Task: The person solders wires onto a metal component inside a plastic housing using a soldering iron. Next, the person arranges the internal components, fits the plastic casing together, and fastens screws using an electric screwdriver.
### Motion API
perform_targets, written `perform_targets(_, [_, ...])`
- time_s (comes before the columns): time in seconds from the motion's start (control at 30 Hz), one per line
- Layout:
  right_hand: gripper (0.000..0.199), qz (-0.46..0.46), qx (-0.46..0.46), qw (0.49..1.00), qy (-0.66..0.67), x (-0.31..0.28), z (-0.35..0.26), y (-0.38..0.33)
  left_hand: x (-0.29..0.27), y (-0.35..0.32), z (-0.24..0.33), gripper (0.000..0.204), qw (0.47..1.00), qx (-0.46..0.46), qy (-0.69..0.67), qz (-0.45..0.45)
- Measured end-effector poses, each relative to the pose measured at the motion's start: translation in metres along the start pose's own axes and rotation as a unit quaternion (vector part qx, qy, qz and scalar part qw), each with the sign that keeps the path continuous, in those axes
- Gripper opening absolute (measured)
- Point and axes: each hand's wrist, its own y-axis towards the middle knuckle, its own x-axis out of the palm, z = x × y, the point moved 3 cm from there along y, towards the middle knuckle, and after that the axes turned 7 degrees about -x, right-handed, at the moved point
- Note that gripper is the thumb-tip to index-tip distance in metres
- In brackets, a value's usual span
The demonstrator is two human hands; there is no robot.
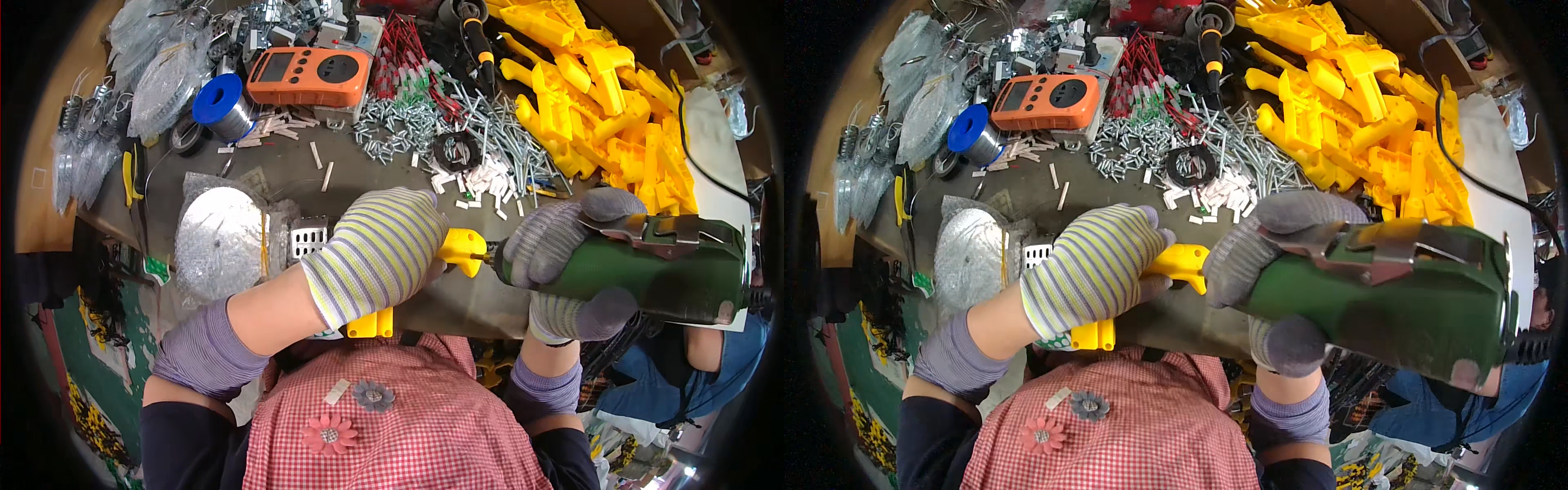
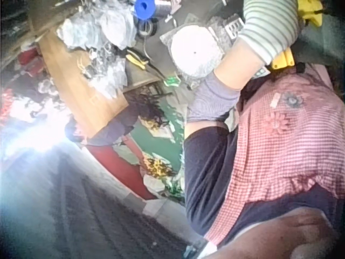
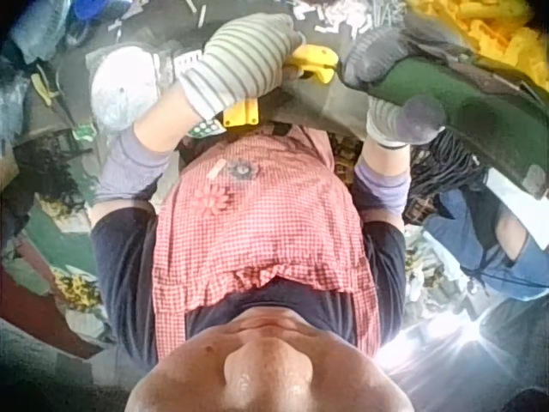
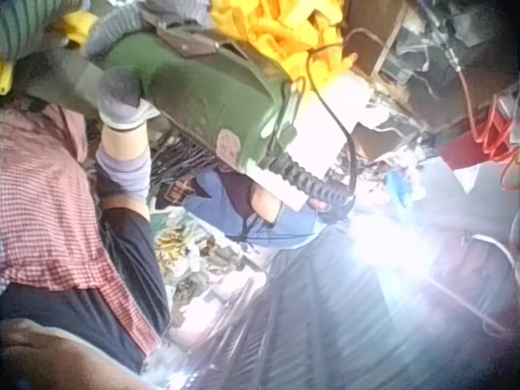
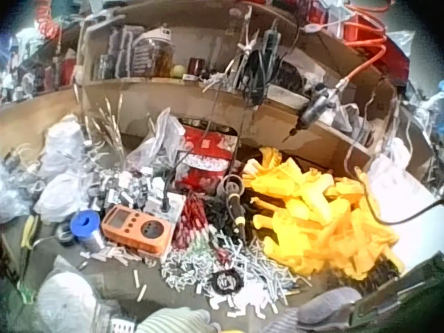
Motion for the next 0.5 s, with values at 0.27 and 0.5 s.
perform_targets(0.27, [0.068,-0.149,-0.076,0.971,0.172,0.007,0.003,0.014,-0.003,0.005,0.003,0.038,0.996,-0.051,-0.004,-0.068])
perform_targets(0.5, [0.062,-0.167,-0.068,0.97,0.161,0.013,0.0,0.013,-0.001,0.003,0.004,0.039,0.997,-0.057,0.002,-0.043])
